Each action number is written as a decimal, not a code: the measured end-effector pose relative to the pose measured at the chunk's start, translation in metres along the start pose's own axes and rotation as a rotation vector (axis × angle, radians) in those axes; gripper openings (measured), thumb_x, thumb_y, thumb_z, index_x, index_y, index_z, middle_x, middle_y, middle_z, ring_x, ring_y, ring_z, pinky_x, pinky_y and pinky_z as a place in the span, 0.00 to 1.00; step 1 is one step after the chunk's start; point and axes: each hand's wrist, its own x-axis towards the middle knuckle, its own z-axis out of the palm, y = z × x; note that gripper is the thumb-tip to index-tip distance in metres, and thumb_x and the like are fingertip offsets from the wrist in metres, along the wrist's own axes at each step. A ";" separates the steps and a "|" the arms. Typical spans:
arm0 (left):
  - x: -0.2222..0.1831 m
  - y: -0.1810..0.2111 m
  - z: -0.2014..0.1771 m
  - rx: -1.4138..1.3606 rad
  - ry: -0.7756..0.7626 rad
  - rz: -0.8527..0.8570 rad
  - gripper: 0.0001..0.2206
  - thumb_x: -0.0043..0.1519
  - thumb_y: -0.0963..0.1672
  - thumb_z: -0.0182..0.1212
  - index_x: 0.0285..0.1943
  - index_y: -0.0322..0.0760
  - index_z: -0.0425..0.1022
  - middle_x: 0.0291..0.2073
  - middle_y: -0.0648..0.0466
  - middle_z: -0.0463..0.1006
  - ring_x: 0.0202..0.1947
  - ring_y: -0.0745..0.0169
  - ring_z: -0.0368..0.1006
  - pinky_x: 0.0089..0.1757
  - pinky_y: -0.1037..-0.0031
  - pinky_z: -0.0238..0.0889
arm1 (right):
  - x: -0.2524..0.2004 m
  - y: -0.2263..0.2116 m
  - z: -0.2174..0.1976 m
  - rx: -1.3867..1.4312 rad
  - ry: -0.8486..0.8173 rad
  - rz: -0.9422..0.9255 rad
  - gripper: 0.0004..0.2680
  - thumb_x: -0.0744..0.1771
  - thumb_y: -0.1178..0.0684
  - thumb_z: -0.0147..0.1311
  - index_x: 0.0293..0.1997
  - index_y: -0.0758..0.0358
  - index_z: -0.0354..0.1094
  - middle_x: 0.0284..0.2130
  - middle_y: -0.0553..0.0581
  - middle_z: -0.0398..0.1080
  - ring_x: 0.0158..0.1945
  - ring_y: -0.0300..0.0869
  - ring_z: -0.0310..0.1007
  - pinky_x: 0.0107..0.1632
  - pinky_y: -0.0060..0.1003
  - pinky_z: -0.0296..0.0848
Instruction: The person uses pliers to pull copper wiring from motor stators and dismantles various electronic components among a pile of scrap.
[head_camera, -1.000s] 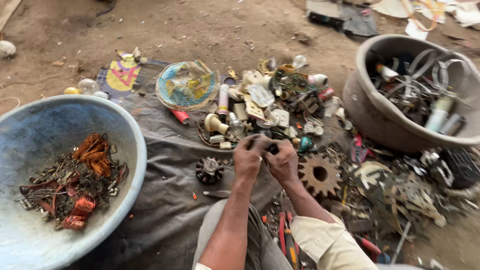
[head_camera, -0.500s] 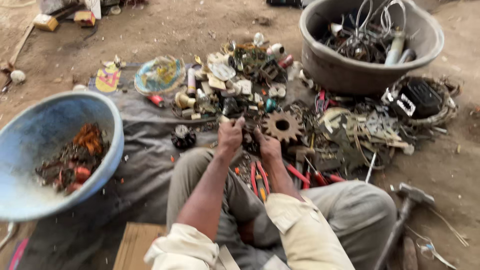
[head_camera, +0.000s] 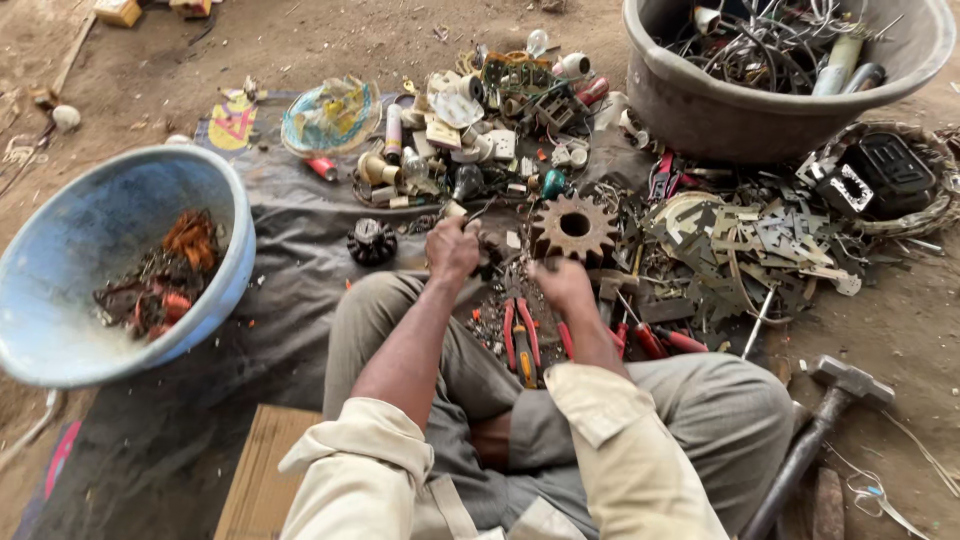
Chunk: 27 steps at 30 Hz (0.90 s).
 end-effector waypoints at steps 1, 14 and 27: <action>0.007 -0.006 0.002 0.044 0.028 -0.007 0.15 0.68 0.51 0.58 0.45 0.37 0.83 0.30 0.47 0.82 0.29 0.54 0.77 0.36 0.55 0.71 | 0.006 0.011 0.007 -0.279 0.031 -0.033 0.22 0.67 0.37 0.62 0.54 0.71 0.73 0.42 0.70 0.77 0.42 0.52 0.81 0.51 0.46 0.77; 0.061 -0.021 0.031 0.090 -0.214 -0.042 0.17 0.65 0.52 0.60 0.55 0.43 0.80 0.50 0.43 0.81 0.53 0.41 0.76 0.52 0.55 0.68 | -0.033 0.024 0.019 -0.892 0.466 -0.039 0.09 0.62 0.50 0.62 0.43 0.59 0.78 0.44 0.60 0.77 0.49 0.56 0.76 0.48 0.58 0.72; 0.097 -0.065 0.070 -0.435 -0.194 -0.257 0.16 0.59 0.48 0.63 0.45 0.30 0.82 0.39 0.45 0.84 0.40 0.57 0.77 0.43 0.67 0.67 | -0.054 0.005 -0.020 0.577 -0.300 0.108 0.11 0.60 0.65 0.50 0.44 0.74 0.68 0.37 0.69 0.73 0.42 0.56 0.77 0.53 0.52 0.79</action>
